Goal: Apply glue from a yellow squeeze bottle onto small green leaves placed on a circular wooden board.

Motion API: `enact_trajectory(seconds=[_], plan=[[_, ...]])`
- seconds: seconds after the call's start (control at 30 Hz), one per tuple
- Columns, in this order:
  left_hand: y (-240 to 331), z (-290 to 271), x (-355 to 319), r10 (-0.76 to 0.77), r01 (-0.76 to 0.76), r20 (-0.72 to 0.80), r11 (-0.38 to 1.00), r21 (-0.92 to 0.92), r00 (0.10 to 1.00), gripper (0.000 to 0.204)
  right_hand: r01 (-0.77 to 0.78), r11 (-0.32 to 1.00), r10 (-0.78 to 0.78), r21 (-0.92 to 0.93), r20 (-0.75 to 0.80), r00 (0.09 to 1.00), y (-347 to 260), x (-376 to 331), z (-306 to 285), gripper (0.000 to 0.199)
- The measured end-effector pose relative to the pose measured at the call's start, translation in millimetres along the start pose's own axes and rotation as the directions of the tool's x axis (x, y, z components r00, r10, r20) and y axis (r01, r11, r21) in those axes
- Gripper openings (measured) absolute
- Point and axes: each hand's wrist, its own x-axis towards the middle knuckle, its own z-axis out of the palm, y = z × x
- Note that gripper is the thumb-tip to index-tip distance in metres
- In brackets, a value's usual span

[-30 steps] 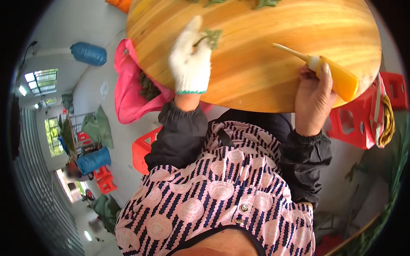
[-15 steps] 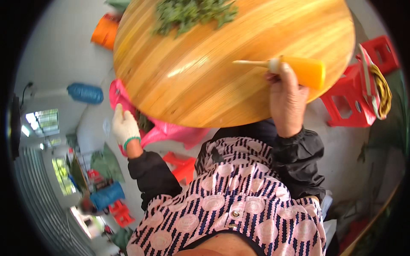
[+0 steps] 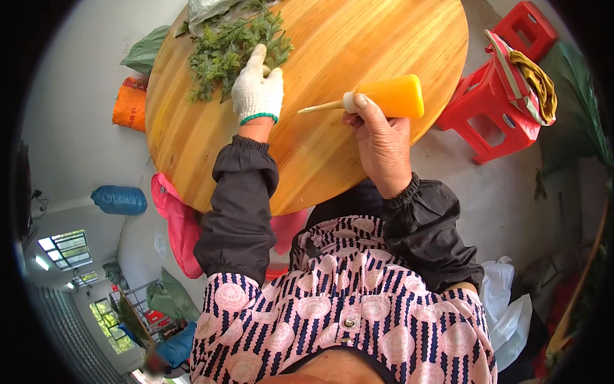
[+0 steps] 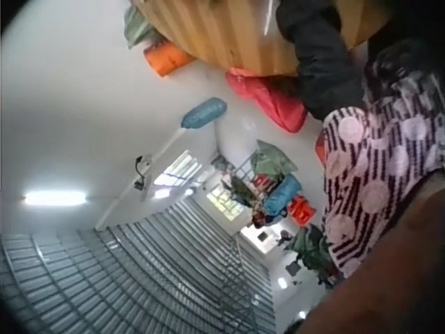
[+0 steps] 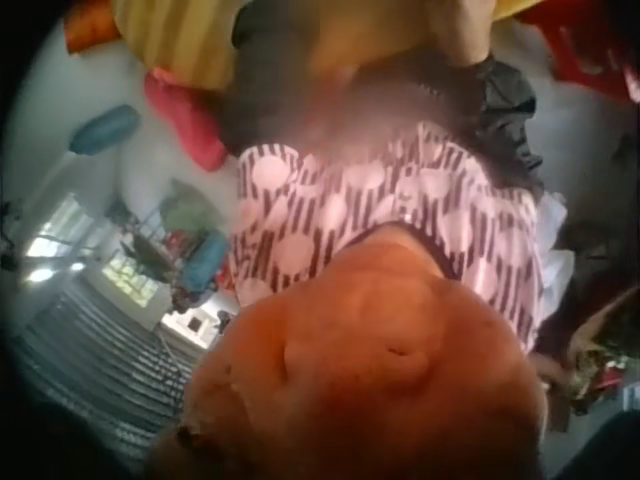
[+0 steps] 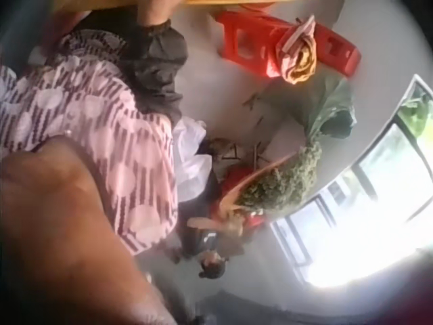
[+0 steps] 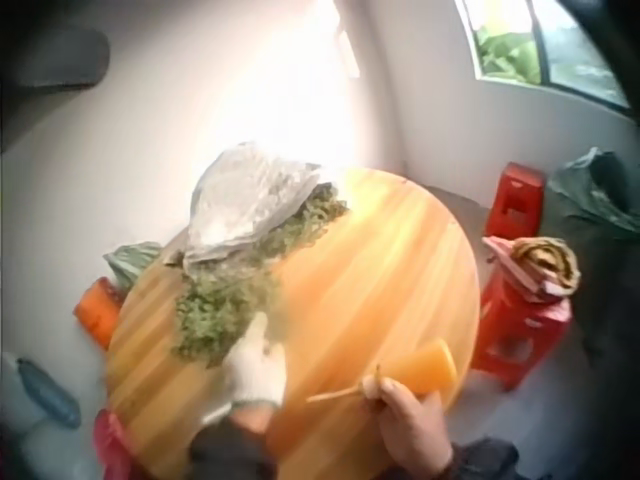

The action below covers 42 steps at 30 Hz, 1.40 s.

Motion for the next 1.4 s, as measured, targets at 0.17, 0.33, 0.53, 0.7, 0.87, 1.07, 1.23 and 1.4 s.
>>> enact_trajectory(seconds=[0.17, 0.33, 0.53, 0.7, 0.87, 1.07, 1.23, 1.4], plan=[[11.6, -37.5, -48.5, -0.349, 0.377, 0.153, 0.777, -0.504, 0.925, 0.064, -0.001, 1.000, 0.001, 0.023, -0.020, 1.000, -3.0, -1.2, -0.8, 0.015], [25.6, -82.8, -98.5, -0.323, 0.386, 0.225, 0.848, -0.363, 0.919, 0.066, -0.008, 0.999, 0.008, 0.032, -0.022, 1.000, -6.7, -1.7, 0.9, 0.016], [0.7, -92.9, -117.0, -0.255, 0.186, -0.064, 0.834, -0.520, 0.965, 0.061, -0.015, 0.999, 0.016, -0.045, 0.022, 1.000, -5.0, -4.3, -3.5, 0.031], [-14.6, -93.8, -72.9, 0.230, -0.254, -0.144, 0.950, -0.183, 0.963, 0.062, -0.019, 1.000, 0.019, -0.017, -0.002, 1.000, -6.0, -4.8, 1.1, 0.025], [-25.3, -65.2, -72.6, 0.285, -0.255, 0.118, 0.941, -0.221, 0.951, 0.076, -0.011, 1.000, 0.011, 0.010, -0.024, 1.000, -9.8, -6.9, -0.8, 0.019], [-21.9, -52.9, -79.8, 0.229, -0.214, 0.103, 0.967, -0.139, 0.968, 0.087, 0.009, 0.992, -0.008, -0.122, 0.011, 1.000, -10.2, -9.3, 2.2, 0.033], [-29.6, -47.1, -79.7, 0.276, -0.274, 0.055, 0.961, -0.041, 0.960, 0.098, 0.062, 0.970, -0.047, -0.234, 0.068, 0.997, -0.8, -4.1, 32.8, 0.033], [-14.9, -45.6, -79.2, 0.159, -0.159, 0.191, 0.987, -0.017, 0.969, 0.110, 0.158, 0.901, -0.085, -0.404, 0.193, 0.978, 3.6, -1.1, 49.2, 0.045]])
